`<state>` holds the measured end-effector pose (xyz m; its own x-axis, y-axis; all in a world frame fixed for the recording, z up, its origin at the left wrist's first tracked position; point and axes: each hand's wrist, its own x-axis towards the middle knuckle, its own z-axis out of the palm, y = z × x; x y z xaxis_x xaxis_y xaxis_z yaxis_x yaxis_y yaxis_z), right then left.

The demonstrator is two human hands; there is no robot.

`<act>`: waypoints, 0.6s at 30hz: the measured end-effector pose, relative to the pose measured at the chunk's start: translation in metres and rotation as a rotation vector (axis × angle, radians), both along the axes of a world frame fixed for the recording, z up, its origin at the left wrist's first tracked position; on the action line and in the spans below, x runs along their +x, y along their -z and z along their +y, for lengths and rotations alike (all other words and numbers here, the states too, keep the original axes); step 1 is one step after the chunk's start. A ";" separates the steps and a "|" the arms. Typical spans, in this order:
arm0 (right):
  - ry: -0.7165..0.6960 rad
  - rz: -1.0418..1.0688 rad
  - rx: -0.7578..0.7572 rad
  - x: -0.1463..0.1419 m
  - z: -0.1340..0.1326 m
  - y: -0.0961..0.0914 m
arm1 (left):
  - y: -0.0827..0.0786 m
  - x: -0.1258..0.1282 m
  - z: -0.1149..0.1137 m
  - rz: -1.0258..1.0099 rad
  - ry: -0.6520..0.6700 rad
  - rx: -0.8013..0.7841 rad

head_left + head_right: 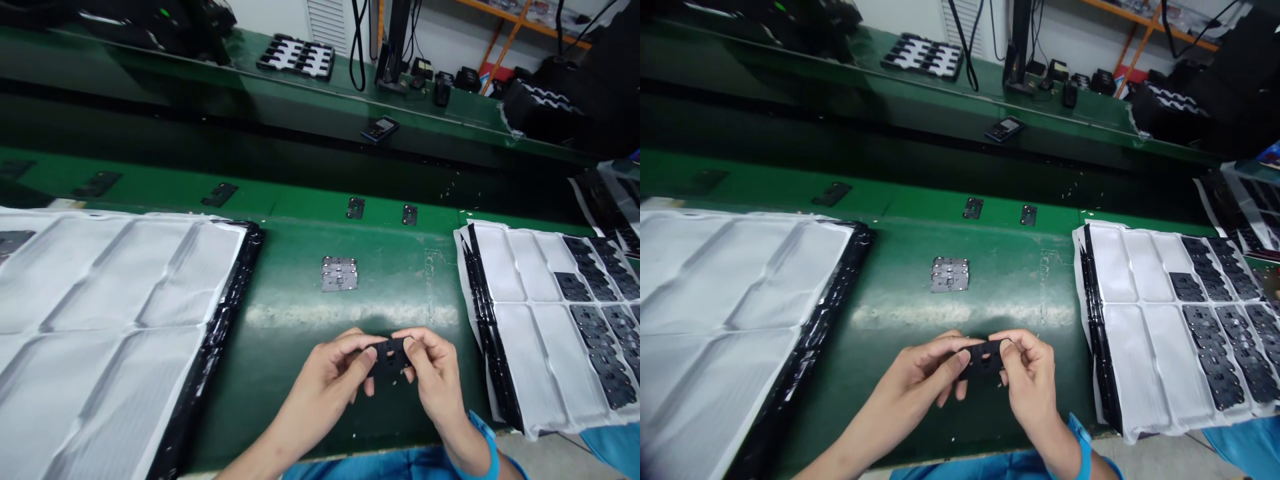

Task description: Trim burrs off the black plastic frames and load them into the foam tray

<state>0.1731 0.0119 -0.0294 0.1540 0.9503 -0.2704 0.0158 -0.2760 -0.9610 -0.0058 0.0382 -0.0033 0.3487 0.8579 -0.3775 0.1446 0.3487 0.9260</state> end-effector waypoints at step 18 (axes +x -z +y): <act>-0.121 -0.174 0.154 0.006 0.002 0.024 | 0.032 -0.060 0.107 0.768 0.036 0.530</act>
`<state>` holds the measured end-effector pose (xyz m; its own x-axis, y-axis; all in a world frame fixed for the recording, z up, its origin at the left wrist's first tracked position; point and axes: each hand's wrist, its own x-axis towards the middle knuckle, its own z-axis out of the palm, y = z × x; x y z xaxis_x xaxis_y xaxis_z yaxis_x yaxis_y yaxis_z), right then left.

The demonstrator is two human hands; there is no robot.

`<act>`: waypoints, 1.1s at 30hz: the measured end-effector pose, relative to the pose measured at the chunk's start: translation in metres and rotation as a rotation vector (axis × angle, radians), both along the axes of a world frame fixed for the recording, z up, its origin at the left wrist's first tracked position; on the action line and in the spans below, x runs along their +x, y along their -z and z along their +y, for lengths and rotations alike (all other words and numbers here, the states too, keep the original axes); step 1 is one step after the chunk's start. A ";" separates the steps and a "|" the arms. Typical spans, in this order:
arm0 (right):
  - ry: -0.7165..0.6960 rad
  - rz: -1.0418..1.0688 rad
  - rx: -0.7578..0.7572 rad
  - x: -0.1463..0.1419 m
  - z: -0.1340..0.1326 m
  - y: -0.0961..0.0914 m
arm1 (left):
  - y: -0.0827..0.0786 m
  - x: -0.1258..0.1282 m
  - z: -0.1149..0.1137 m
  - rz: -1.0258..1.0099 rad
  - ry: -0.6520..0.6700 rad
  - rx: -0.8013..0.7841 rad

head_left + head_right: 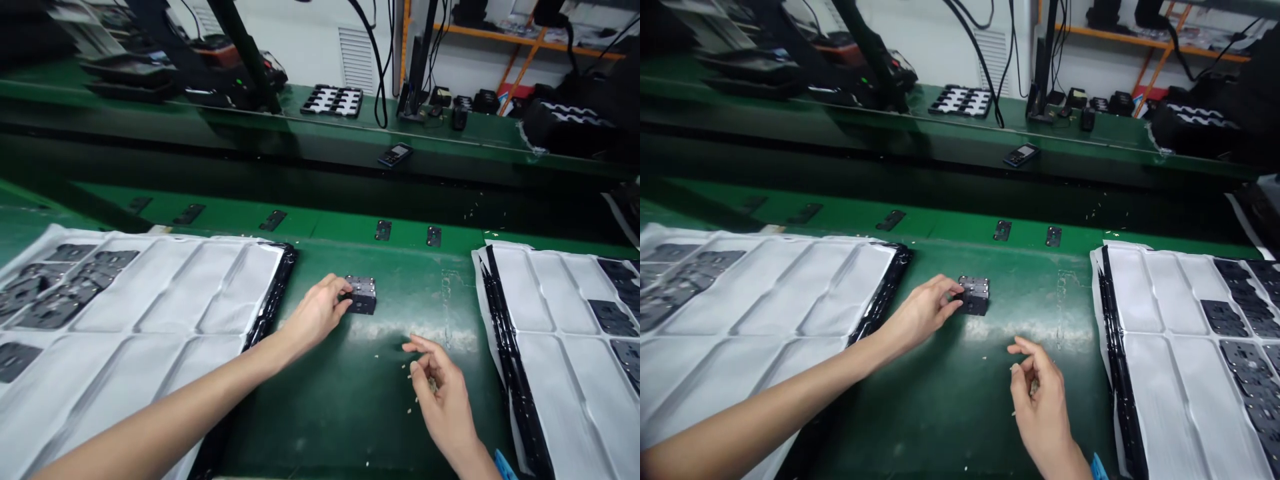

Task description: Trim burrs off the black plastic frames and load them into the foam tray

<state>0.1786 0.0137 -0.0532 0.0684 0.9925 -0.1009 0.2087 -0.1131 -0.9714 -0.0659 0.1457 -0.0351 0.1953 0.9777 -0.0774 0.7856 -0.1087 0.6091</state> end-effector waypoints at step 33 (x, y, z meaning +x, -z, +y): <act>0.240 0.030 0.229 0.040 0.006 -0.040 | -0.084 0.115 -0.036 -0.169 0.527 -0.061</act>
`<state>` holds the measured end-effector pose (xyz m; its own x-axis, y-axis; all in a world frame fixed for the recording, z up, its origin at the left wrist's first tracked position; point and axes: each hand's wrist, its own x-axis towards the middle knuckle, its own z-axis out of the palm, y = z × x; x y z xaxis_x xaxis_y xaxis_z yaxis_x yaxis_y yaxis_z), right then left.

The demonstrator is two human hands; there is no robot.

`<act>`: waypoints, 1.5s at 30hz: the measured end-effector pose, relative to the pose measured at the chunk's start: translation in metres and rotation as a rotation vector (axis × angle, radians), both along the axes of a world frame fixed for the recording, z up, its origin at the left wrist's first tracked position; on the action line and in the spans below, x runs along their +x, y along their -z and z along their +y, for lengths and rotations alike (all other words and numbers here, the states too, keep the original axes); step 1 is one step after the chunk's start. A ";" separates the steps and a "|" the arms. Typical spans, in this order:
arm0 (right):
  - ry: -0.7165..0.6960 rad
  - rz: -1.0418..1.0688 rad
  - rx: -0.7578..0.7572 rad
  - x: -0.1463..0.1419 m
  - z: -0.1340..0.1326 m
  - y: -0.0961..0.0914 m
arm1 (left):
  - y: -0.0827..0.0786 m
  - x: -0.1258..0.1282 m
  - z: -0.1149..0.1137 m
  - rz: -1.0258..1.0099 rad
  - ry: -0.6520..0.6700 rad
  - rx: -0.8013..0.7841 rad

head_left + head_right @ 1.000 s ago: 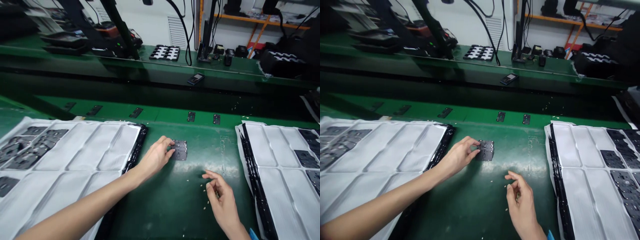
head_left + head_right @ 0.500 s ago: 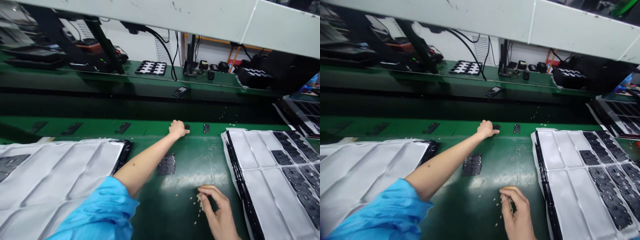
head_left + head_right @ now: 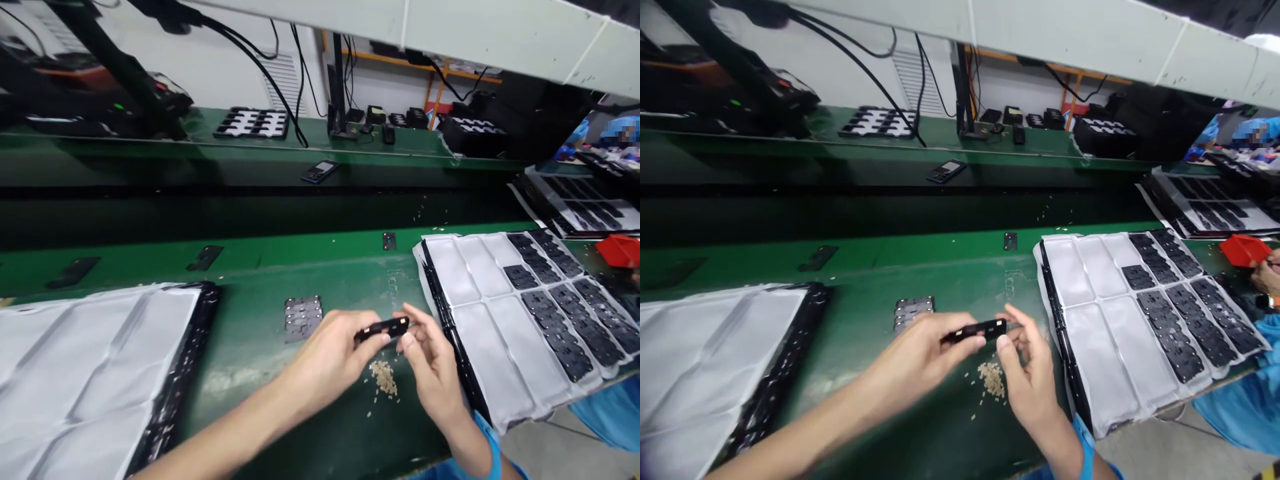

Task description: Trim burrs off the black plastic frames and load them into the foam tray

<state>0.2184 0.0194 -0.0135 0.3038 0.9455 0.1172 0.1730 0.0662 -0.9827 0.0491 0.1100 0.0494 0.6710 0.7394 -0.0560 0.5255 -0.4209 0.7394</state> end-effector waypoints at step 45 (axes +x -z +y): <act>-0.277 0.173 0.020 -0.010 -0.011 -0.008 | 0.015 -0.029 -0.050 -0.047 -0.023 -0.281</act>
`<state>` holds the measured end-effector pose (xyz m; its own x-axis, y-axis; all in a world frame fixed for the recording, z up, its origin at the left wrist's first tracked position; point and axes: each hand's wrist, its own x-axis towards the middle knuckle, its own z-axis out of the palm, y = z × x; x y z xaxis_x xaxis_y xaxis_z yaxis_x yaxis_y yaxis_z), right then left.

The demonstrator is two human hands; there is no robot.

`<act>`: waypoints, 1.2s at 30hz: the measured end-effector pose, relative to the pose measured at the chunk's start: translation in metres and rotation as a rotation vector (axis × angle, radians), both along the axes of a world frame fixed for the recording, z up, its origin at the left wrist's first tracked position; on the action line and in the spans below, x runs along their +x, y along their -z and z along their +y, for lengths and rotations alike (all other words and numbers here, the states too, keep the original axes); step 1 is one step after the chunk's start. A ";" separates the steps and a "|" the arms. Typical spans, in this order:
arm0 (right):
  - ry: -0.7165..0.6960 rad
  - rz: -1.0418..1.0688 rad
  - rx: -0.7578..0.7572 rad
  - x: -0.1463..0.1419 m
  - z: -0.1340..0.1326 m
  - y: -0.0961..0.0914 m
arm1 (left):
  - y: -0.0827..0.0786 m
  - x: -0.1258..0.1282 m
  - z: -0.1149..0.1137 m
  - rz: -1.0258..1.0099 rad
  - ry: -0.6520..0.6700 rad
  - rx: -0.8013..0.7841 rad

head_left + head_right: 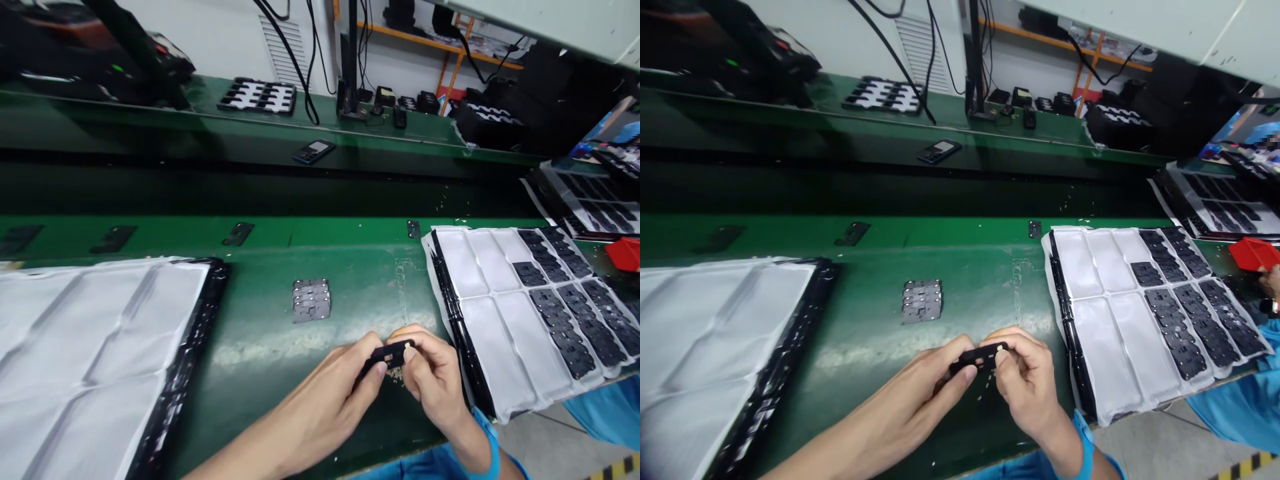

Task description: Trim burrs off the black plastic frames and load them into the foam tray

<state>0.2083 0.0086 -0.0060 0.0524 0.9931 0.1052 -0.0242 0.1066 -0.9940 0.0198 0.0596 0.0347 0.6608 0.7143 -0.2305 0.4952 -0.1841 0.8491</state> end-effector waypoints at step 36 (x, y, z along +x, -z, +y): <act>0.062 -0.226 0.172 -0.011 -0.011 0.008 | 0.018 -0.007 -0.006 -0.433 -0.151 -0.274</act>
<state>0.1976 -0.0027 -0.0140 0.0681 0.9554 0.2872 0.2072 0.2681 -0.9409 0.0128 0.0540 0.0171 0.6317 0.7604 -0.1508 0.0924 0.1193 0.9886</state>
